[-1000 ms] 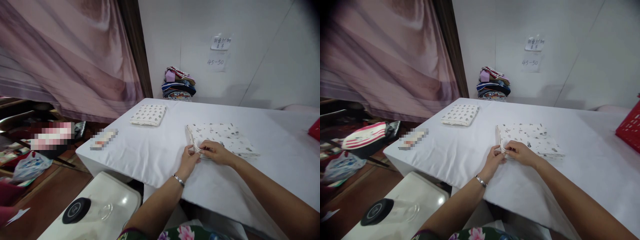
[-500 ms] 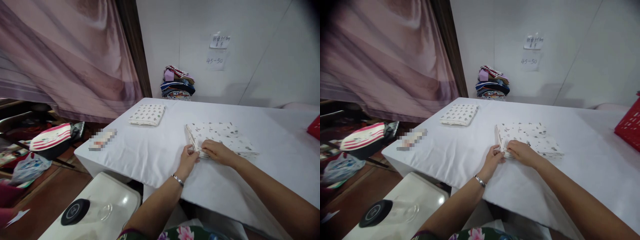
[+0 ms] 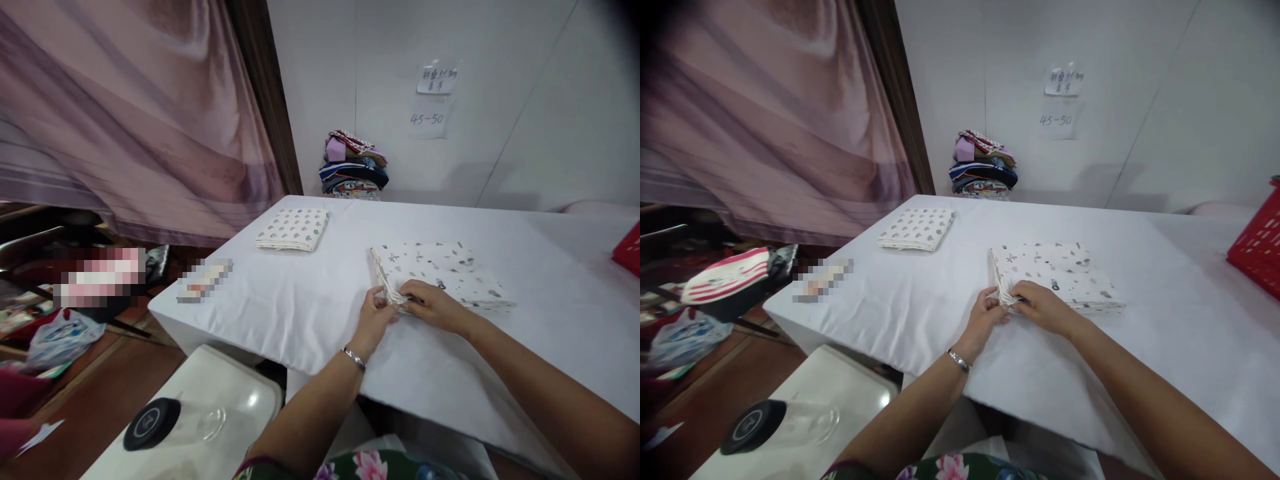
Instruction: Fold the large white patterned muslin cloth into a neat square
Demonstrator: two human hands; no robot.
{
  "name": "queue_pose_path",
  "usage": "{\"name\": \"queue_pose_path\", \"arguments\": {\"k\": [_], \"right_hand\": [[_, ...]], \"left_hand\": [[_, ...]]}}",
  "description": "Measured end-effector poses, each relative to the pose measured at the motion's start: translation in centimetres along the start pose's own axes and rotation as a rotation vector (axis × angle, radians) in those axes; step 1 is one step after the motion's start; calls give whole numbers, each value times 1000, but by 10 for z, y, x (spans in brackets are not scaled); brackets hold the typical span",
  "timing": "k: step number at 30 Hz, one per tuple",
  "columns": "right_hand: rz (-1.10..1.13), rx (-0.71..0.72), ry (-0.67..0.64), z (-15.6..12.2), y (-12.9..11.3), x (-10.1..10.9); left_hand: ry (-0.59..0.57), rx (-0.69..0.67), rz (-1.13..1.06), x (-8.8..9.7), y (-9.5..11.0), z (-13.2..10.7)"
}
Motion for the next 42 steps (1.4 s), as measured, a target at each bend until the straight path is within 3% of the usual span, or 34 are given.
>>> {"name": "queue_pose_path", "arguments": {"k": [18,31,42], "right_hand": [[-2,-5,70,-3,2,-7],[193,-97,104,-4,5,-6],[-102,18,152,-14,2,-15]], "left_hand": [[1,-33,51,0,-2,1],[-29,-44,50,0,-3,1],[-18,-74,44,-1,-3,0]]}}
Point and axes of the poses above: each hand's wrist, its own z-axis towards the middle knuckle, its own x-axis out of the back of the hand, y = z × x, the point moved 3 cm from there along z, towards the middle knuckle, and after that the axes turned 6 degrees about -x, right-handed, at the moved point
